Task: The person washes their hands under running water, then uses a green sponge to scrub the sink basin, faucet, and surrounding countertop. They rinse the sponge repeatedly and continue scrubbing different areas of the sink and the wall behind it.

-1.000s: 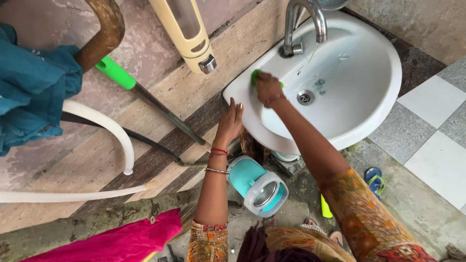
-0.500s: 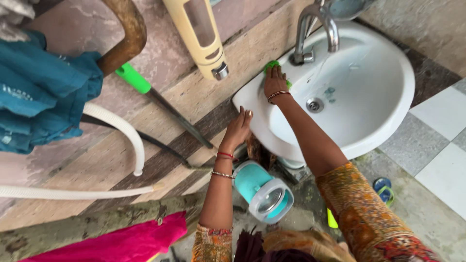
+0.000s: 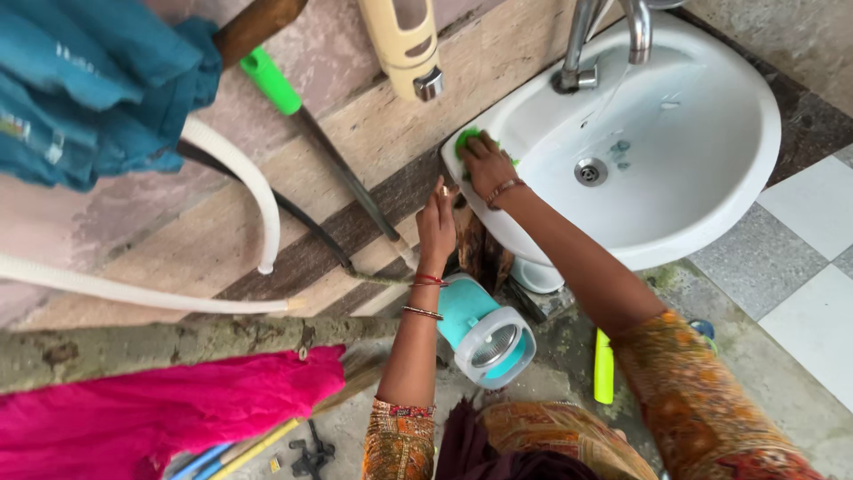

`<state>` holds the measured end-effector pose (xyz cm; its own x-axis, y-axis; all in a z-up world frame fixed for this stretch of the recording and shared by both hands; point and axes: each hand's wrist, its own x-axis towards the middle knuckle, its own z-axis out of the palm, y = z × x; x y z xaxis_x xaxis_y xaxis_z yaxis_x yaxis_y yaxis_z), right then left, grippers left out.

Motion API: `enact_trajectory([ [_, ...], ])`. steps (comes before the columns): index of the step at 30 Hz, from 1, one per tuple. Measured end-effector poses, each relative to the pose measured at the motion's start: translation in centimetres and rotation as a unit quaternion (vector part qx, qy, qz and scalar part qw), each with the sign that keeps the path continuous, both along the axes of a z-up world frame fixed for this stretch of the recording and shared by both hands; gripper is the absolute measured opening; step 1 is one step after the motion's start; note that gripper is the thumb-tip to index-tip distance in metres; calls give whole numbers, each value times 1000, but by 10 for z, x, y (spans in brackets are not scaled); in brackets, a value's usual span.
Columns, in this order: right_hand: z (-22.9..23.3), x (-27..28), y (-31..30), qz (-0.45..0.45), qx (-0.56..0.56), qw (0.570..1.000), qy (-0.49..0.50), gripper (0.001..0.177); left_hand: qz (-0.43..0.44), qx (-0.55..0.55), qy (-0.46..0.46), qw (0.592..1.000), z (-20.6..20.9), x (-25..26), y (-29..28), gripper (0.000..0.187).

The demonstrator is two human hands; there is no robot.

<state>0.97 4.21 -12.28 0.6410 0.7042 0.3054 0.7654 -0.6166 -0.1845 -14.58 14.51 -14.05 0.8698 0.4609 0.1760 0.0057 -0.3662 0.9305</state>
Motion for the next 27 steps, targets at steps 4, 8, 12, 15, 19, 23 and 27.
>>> enact_trajectory([
  [4,23,-62,-62,151,-115,982,-13,45,-4,40,-25,999,19,-30,-9,49],
  [8,57,-105,-140,325,-217,913,-117,45,-71,1,-80,994,20,-40,-16,52],
  [12,68,-132,-167,354,-429,807,-199,28,-70,-33,-63,995,17,-58,-20,54],
  [15,52,-126,-118,345,-565,734,-153,13,-63,-44,-62,995,17,-76,-19,53],
  [19,2,-73,20,246,-689,678,-76,30,-42,-49,-37,997,7,-107,-14,55],
  [23,-30,-26,93,129,-633,743,-176,53,-21,-34,-20,999,-1,-134,-11,55],
  [27,-31,-58,68,115,-671,714,-161,64,-18,-39,14,999,3,-148,-13,56],
])
